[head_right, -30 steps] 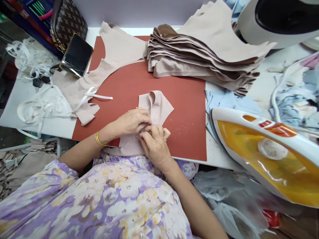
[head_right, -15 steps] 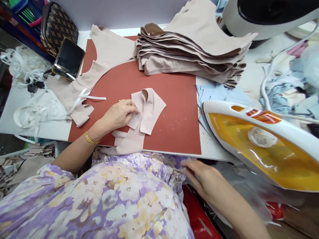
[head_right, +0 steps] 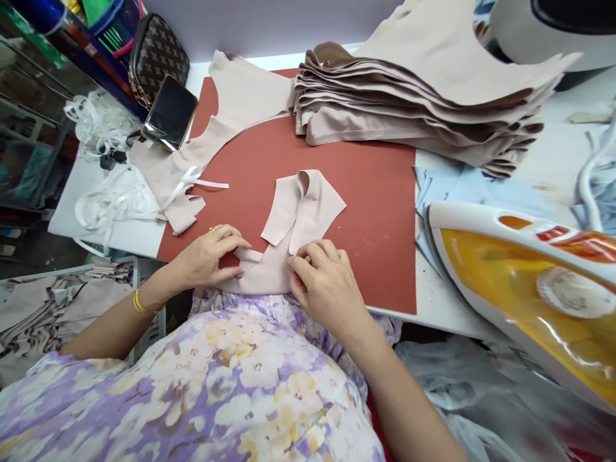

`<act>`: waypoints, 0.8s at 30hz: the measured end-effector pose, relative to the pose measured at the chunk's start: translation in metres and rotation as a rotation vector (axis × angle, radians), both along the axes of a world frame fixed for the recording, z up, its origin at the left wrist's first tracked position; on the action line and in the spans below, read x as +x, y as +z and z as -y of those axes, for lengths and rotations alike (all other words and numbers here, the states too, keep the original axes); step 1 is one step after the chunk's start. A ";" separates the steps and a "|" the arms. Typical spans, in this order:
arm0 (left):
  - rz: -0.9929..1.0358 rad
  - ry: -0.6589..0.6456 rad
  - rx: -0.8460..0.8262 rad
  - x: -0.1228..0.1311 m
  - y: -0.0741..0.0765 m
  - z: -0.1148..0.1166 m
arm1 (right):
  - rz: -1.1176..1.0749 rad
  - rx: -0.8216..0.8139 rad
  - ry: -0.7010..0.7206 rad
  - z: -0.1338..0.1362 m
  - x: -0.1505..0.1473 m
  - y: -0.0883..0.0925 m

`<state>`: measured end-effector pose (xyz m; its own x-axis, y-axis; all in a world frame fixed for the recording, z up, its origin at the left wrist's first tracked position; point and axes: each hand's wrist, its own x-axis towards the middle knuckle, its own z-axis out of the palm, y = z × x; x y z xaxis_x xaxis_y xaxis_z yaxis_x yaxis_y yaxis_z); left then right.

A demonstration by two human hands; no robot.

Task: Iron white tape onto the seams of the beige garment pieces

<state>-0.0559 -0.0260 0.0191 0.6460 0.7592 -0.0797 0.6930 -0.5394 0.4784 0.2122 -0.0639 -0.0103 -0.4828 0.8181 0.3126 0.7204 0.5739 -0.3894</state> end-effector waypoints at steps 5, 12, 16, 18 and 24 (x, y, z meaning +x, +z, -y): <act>0.011 0.227 0.064 -0.005 -0.016 -0.009 | 0.084 -0.016 -0.006 0.003 -0.001 -0.005; 0.076 0.074 0.171 -0.030 -0.007 0.038 | -0.052 -0.024 0.007 0.007 0.003 -0.005; -0.023 0.016 0.358 -0.037 -0.029 0.070 | -0.165 0.049 -0.012 0.009 0.008 -0.001; 0.039 0.048 0.342 -0.036 -0.035 0.077 | -0.204 0.054 0.009 0.012 0.010 0.002; 0.601 0.342 -0.516 -0.019 0.000 0.066 | -0.375 -0.151 0.068 0.034 0.013 0.016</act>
